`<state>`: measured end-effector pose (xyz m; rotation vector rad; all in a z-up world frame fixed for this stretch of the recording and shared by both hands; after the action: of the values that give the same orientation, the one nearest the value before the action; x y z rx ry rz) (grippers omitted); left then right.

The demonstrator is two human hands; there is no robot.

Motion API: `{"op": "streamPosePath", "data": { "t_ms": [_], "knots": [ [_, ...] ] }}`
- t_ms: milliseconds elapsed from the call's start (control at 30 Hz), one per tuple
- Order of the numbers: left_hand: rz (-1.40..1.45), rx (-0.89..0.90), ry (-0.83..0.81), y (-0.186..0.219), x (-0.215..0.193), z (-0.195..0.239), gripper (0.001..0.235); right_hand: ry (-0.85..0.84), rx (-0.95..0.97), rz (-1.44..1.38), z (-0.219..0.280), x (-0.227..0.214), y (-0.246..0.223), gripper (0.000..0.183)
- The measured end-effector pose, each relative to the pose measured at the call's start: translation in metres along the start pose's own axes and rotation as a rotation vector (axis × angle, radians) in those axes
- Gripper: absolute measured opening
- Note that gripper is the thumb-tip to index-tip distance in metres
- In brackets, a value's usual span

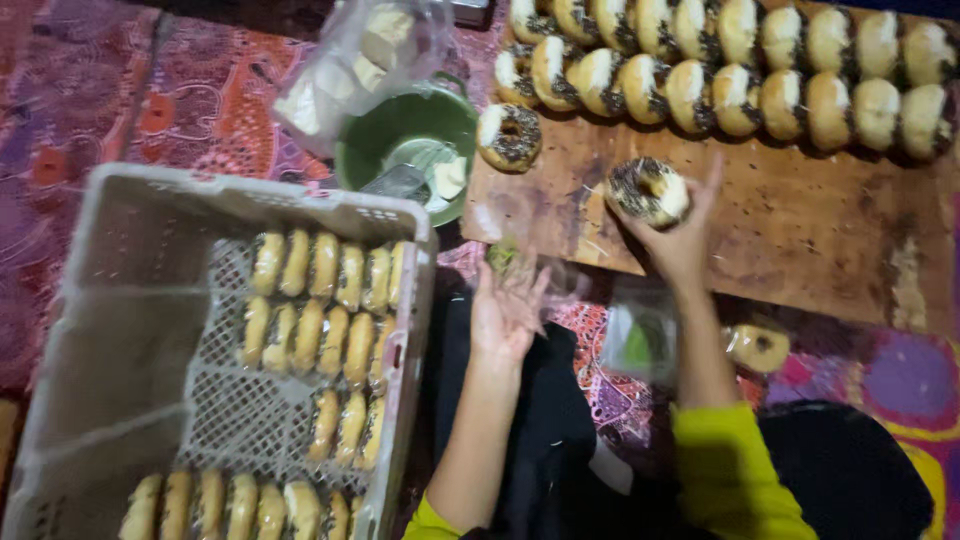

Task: The person picks doughnuts from a wooden board and places them into small plastic bags. The person then places the packaged doughnuts into a plastic crate.

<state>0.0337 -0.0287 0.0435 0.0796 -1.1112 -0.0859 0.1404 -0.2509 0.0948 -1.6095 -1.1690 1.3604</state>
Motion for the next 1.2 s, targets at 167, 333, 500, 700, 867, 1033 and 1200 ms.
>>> {"op": "streamPosePath", "data": {
  "t_ms": [167, 333, 500, 700, 867, 1033, 1200],
  "knots": [
    [0.115, 0.018, -0.113, -0.007, 0.03, 0.011, 0.071, -0.275, -0.023, -0.346, 0.084, -0.038, -0.082, 0.152],
    [-0.147, 0.12, -0.019, -0.075, 0.059, 0.053, 0.058, -0.071, 0.082, -0.046, 0.138, -0.043, -0.083, 0.148],
    [-0.219, 0.15, -0.004, -0.097, 0.079, 0.073, 0.042, -0.164, -0.044, 0.067, 0.129, -0.057, -0.109, 0.139],
    [-0.203, -0.04, 0.044, -0.131, 0.055, 0.067, 0.032, 0.084, -0.224, 0.23, 0.154, -0.074, -0.128, 0.117],
    [-0.635, -0.186, -0.207, -0.117, 0.025, 0.078, 0.069, -0.055, -0.375, 0.544, 0.149, -0.103, -0.137, 0.027],
    [-0.958, 0.064, -0.399, -0.101, 0.042, 0.116, 0.022, -0.258, -0.031, 0.44, 0.14, -0.122, -0.147, 0.014],
    [-1.385, 0.068, -0.662, -0.091, 0.082, 0.166, 0.025, -0.464, -0.69, 0.855, 0.158, -0.133, -0.161, 0.031]
  ]
}}
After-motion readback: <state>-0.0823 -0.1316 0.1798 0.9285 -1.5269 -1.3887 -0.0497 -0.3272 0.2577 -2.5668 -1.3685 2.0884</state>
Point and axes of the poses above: each hand's wrist, its own z-axis away from the middle knuckle, its own x-axis out of the palm, y = z × x, the point moved 1 cm from there along -z, towards the middle knuckle, and after that the axes turned 4 degrees about -y, right-handed, at the moved point
